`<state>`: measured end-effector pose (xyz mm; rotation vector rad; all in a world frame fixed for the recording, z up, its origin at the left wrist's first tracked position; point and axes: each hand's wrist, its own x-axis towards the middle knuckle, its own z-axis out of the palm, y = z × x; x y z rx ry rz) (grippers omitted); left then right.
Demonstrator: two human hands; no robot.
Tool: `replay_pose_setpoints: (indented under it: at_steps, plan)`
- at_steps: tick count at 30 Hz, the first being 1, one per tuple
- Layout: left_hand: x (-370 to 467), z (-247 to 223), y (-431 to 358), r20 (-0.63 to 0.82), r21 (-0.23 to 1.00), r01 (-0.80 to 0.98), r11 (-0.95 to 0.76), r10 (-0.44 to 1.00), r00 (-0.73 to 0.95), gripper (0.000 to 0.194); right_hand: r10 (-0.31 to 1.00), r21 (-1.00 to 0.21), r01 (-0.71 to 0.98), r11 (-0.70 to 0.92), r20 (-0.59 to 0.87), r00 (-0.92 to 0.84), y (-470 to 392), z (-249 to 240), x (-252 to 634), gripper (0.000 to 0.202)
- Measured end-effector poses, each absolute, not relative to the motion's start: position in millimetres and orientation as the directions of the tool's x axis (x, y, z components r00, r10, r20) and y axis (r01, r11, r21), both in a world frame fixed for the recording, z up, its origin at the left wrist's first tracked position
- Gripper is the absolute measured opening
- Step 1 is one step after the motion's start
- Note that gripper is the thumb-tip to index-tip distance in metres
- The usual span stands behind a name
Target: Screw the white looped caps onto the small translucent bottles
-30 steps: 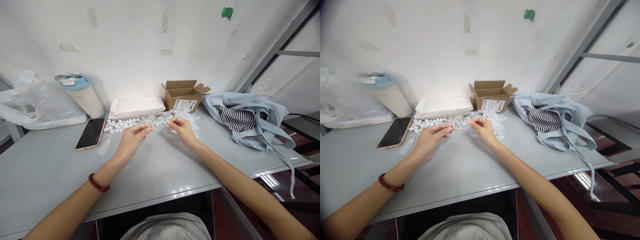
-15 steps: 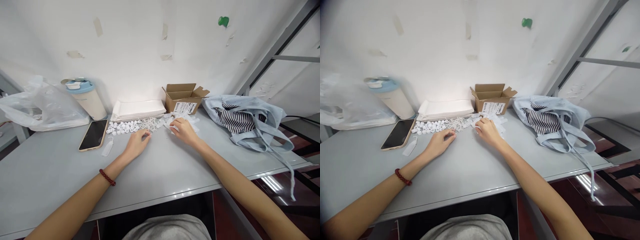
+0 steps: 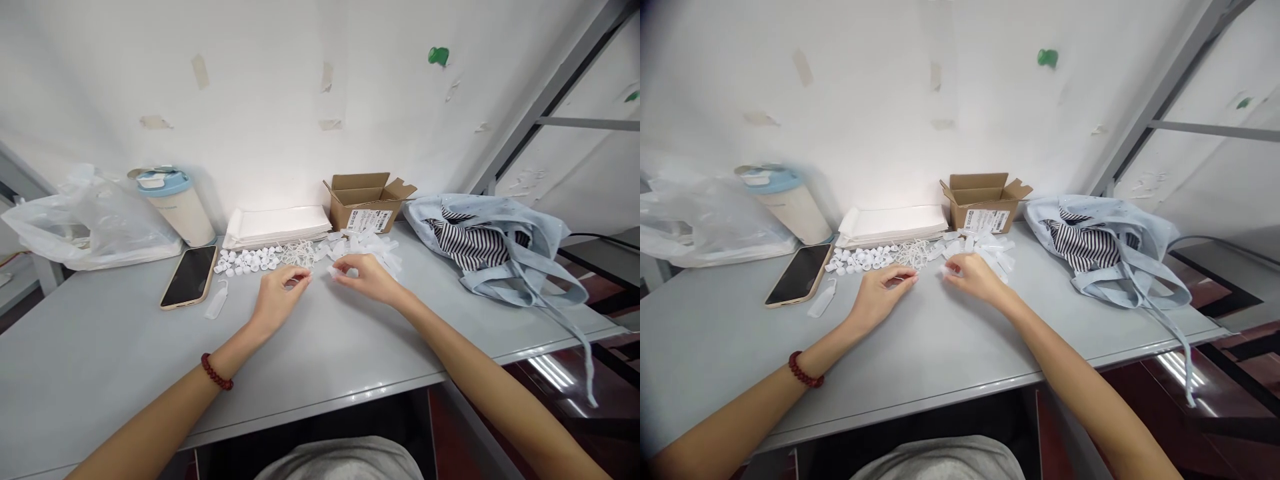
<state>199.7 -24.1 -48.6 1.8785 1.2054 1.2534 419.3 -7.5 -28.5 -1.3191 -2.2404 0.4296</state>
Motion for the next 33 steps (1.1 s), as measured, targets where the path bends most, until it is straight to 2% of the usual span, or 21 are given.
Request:
replay_pose_setpoints:
  at_steps: [2, 5, 13, 20, 25, 29, 33]
  plan:
    - [202.1, -46.9, -27.2, 0.399, 0.842, 0.342, -0.417, 0.908, 0.127, 0.015, 0.878, -0.649, 0.598, 0.471, 0.281, -0.387, -13.6, -27.5, 412.1, 0.015]
    - [204.3, -44.7, -30.4, 0.405, 0.850, 0.323, -0.417, 0.908, 0.107, 0.014, 0.880, -0.772, 0.462, 0.437, 0.262, -0.395, -22.7, -25.2, 403.3, 0.014]
    - [206.1, -44.4, -35.1, 0.451, 0.797, 0.354, -0.489, 0.872, 0.189, 0.017, 0.889, -0.869, 0.322, 0.374, 0.238, -0.391, -26.9, -26.0, 398.2, 0.020]
    - [207.9, -45.6, -40.2, 0.605, 0.601, 0.438, -0.668, 0.739, 0.296, 0.025, 0.899, -0.872, 0.316, 0.373, 0.256, -0.356, -26.8, -28.3, 397.8, 0.030]
    - [207.0, -49.1, -38.1, 0.739, 0.367, 0.476, -0.799, 0.561, 0.372, 0.029, 0.886, -0.859, 0.304, 0.413, 0.300, -0.355, -28.2, -28.5, 394.6, 0.027]
    - [207.1, -50.2, -38.0, 0.742, 0.204, 0.502, -0.840, 0.467, 0.480, 0.035, 0.898, -0.882, 0.259, 0.392, 0.306, -0.317, -28.2, -29.1, 392.5, 0.024]
    - [207.8, -48.7, -39.4, 0.735, 0.162, 0.511, -0.844, 0.448, 0.509, 0.032, 0.935, -0.938, 0.169, 0.303, 0.259, -0.241, -27.5, -30.4, 392.4, 0.024]
